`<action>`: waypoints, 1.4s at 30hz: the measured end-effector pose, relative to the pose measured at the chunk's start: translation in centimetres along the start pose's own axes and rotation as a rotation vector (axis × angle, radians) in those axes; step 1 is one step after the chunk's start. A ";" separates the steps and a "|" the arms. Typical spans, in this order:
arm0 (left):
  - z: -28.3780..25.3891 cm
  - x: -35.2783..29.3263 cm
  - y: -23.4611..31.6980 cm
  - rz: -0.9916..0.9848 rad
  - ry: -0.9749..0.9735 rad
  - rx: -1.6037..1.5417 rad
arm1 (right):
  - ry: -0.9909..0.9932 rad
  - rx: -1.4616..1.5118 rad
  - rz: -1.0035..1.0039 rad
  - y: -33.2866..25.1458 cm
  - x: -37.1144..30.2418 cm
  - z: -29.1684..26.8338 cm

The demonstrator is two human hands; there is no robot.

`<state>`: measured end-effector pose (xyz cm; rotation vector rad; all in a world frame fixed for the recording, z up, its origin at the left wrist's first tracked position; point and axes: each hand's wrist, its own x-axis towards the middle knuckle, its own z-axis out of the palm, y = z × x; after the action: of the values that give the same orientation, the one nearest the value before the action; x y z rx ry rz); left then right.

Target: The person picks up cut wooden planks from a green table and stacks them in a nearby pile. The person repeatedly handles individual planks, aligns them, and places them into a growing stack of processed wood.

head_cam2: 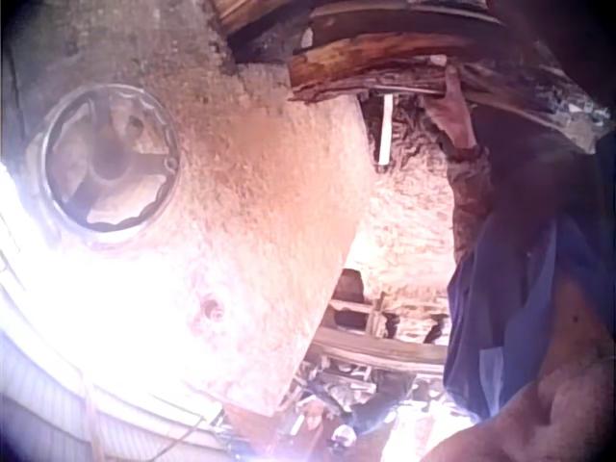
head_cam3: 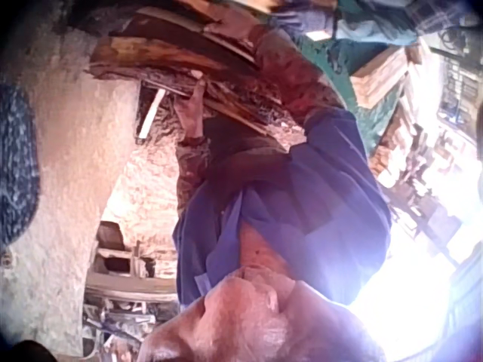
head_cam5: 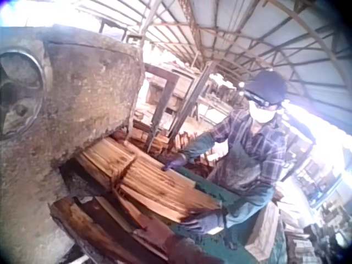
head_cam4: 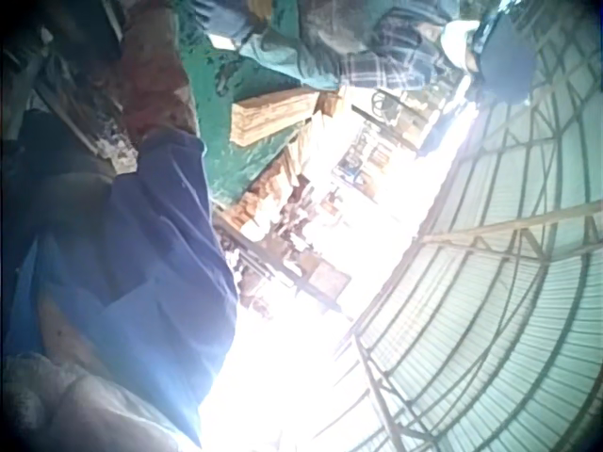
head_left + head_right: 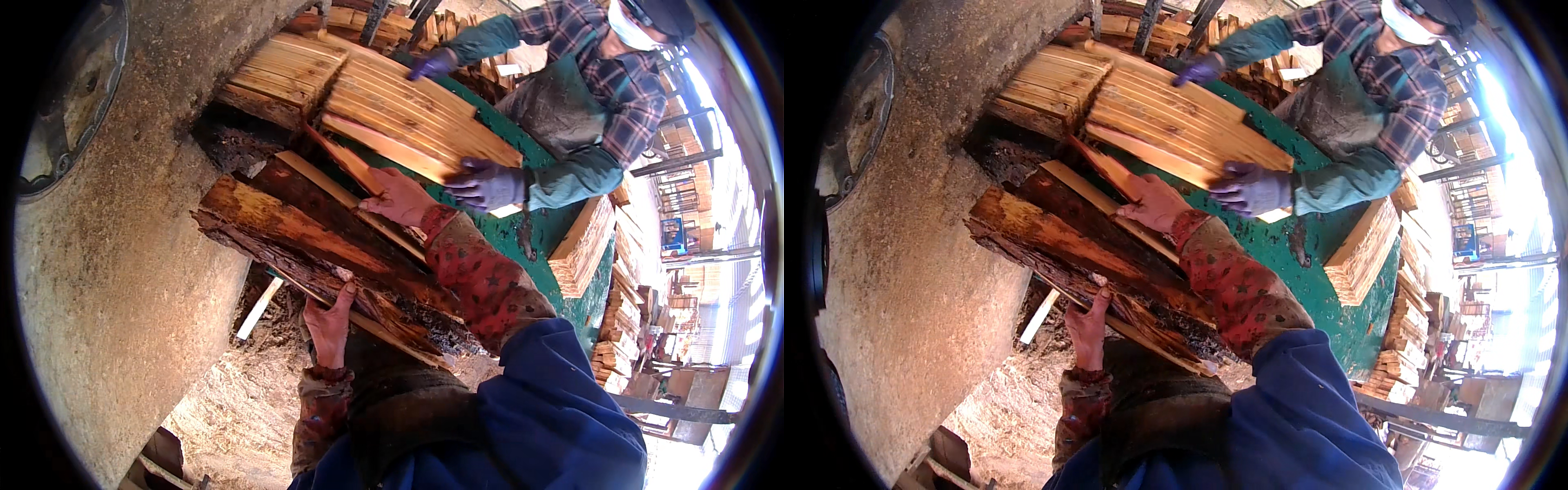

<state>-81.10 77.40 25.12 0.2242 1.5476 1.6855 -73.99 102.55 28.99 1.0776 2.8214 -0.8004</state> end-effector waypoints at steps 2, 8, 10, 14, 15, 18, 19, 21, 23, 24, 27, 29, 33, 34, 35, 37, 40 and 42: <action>0.2 -0.2 0.4 0.013 0.030 0.063 | 0.015 0.028 0.047 0.4 -0.3 -0.1; 0.8 -0.6 1.9 0.088 0.023 -0.017 | -0.010 -0.041 0.152 0.6 -0.8 -1.1; 0.5 -0.5 1.4 0.070 0.021 -0.012 | 0.118 0.123 0.217 -0.9 -1.5 -2.6; 0.3 -0.2 0.6 0.057 -0.012 0.040 | 0.078 -0.078 0.057 0.7 -3.2 -3.8; 0.3 -0.2 0.7 0.051 -0.018 0.045 | 0.171 -0.017 -0.066 1.2 -4.1 -3.9; -0.1 0.0 -0.6 0.074 -0.008 0.075 | 0.149 0.021 -0.120 -1.5 -6.5 -6.9; -0.1 0.0 -0.6 0.075 -0.010 0.063 | 0.142 0.026 -0.239 -1.5 -6.9 -7.7; 0.0 -0.1 -0.2 0.077 -0.009 0.043 | 0.026 0.031 -0.287 -2.8 -7.0 -9.0; 0.0 0.0 -0.4 0.072 -0.037 -0.036 | 0.025 0.112 -0.423 -4.8 -7.2 -10.1; 0.2 0.0 -0.5 0.071 -0.050 -0.079 | -0.004 0.143 -0.420 -5.3 -7.2 -10.0; 0.3 -0.3 0.1 0.089 -0.078 -0.180 | -0.094 0.253 -0.416 -7.1 -7.0 -9.0; 0.3 -0.4 0.4 0.122 -0.081 -0.096 | -0.082 0.311 -0.457 -8.4 -7.5 -6.5; -1.2 -0.5 -0.9 0.056 -0.147 -0.162 | 0.065 0.257 -0.516 -10.1 -7.0 -1.1; -2.0 -0.4 -1.5 -0.019 -0.158 -0.186 | 0.049 0.145 -0.459 -10.7 -6.7 -0.7; -2.8 -0.3 -2.1 -0.093 -0.170 -0.211 | 0.032 0.032 -0.402 -11.1 -6.4 -0.4; -2.4 -0.9 0.1 -0.078 -0.218 -0.241 | 0.015 -0.070 -0.348 -11.6 -5.8 0.2; -0.7 -1.0 0.6 -0.043 -0.100 -0.075 | 0.037 -0.136 -0.306 -11.7 -6.2 1.1; -0.8 -1.0 0.7 -0.006 -0.115 0.019 | -0.020 -0.114 -0.314 -11.8 -6.0 0.6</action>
<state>-81.26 76.16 25.92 0.3206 1.4778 1.6254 -76.88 91.13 35.04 0.6162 3.0178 -0.6490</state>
